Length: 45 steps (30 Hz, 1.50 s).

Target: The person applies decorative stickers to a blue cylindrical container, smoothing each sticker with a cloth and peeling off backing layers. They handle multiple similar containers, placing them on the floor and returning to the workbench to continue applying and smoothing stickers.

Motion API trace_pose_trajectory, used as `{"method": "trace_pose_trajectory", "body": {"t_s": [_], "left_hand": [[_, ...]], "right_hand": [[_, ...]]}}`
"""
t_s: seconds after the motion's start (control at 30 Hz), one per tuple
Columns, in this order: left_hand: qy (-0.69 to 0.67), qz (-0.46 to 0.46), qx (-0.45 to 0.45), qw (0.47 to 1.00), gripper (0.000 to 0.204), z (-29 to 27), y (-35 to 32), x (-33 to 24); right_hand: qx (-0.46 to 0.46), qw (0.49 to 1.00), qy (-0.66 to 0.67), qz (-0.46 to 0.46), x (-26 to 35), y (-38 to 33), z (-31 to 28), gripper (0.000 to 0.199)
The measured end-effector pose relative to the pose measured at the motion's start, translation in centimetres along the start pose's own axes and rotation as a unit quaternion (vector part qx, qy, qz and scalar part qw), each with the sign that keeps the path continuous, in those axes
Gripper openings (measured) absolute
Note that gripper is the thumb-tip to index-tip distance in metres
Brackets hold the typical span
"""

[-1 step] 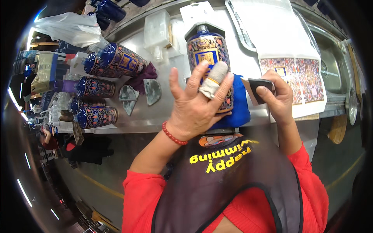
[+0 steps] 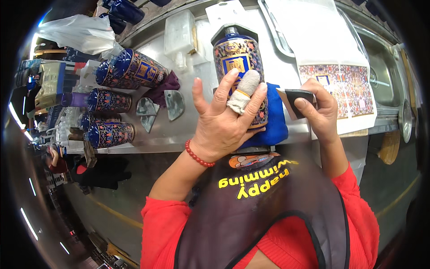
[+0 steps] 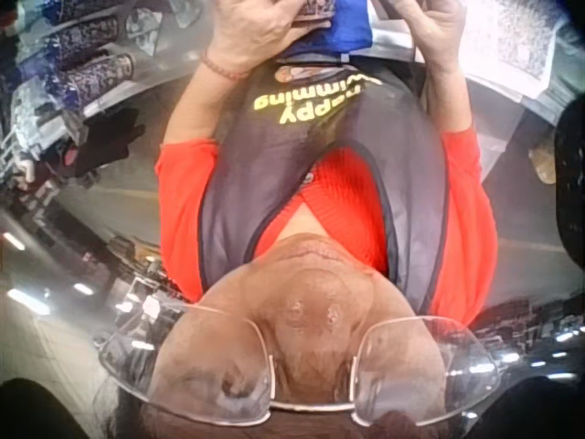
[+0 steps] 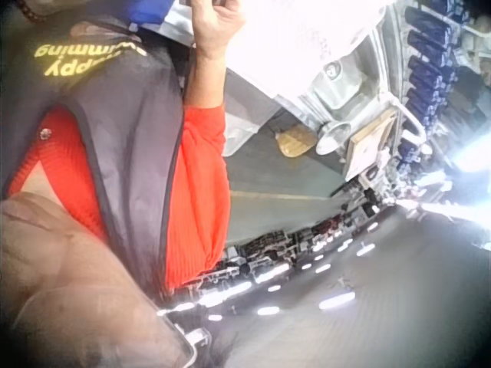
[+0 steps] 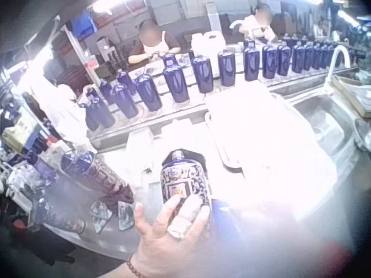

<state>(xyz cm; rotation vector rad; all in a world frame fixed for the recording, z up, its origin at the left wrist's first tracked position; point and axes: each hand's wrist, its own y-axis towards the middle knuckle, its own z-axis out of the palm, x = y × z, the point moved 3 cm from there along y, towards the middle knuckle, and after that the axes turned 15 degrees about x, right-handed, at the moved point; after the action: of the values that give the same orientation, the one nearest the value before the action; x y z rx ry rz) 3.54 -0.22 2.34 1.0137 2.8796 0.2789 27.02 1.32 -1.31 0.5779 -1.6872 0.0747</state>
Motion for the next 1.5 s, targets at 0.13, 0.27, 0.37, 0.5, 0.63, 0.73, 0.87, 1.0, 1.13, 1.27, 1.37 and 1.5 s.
{"method": "trace_pose_trajectory", "body": {"t_s": [0.13, 0.27, 0.37, 0.5, 0.63, 0.73, 0.87, 1.0, 1.13, 1.27, 1.37, 1.5], "left_hand": [[-0.045, -0.023, -0.032, 0.998, 0.083, 0.7, -1.2, 0.7], [-0.134, -0.028, -0.060, 0.989, 0.089, 1.2, -1.9, 0.6], [-0.098, -0.027, -0.035, 0.994, 0.094, 1.6, -1.9, 0.3], [-0.103, -0.028, -0.046, 0.993, 0.096, 1.8, -2.0, 0.8], [-0.156, -0.034, -0.063, 0.985, 0.099, 1.7, -2.3, 0.8], [-0.132, -0.046, -0.053, 0.989, 0.100, 2.0, -2.2, 0.2], [-0.126, -0.033, -0.054, 0.990, 0.099, 2.4, -2.3, 0.7], [-0.205, -0.049, -0.056, 0.976, 0.102, 2.5, -3.2, 1.2], [-0.175, -0.074, -0.055, 0.980, 0.107, 2.7, -3.0, 0.6], [-0.147, -0.075, -0.066, 0.984, 0.110, 2.9, -2.8, 1.1], [-0.180, -0.076, -0.056, 0.979, 0.110, 3.7, -3.4, 1.5], [-0.214, -0.086, -0.031, 0.973, 0.110, 4.9, -4.3, 2.1]], "right_hand": [[-0.018, 1.000, 0.011, 0.011, 0.0, -0.5, 0.0, 0.013], [-0.038, 0.998, 0.050, 0.013, -0.5, -0.7, 0.5, 0.014], [-0.046, 0.994, 0.095, 0.024, -0.9, -0.9, 0.8, 0.021], [-0.015, 0.997, 0.068, 0.027, -0.8, -1.2, 0.8, 0.016], [-0.009, 0.997, 0.067, 0.026, -0.9, -1.1, 0.8, 0.018], [-0.025, 0.998, 0.055, 0.009, -1.1, -1.0, 0.8, 0.020], [0.009, 0.999, 0.033, 0.020, -1.2, -1.2, 0.8, 0.019], [-0.002, 0.995, 0.098, 0.021, -0.8, -0.8, 0.9, 0.021], [0.009, 0.987, -0.147, -0.068, 1.5, 0.3, 1.9, 0.021], [0.182, 0.910, -0.272, -0.255, 4.0, 0.5, 3.9, 0.032], [0.146, 0.932, -0.192, -0.272, 4.4, 0.6, 3.6, 0.031], [0.144, 0.932, -0.224, -0.245, 4.1, 0.5, 3.5, 0.029]]}}
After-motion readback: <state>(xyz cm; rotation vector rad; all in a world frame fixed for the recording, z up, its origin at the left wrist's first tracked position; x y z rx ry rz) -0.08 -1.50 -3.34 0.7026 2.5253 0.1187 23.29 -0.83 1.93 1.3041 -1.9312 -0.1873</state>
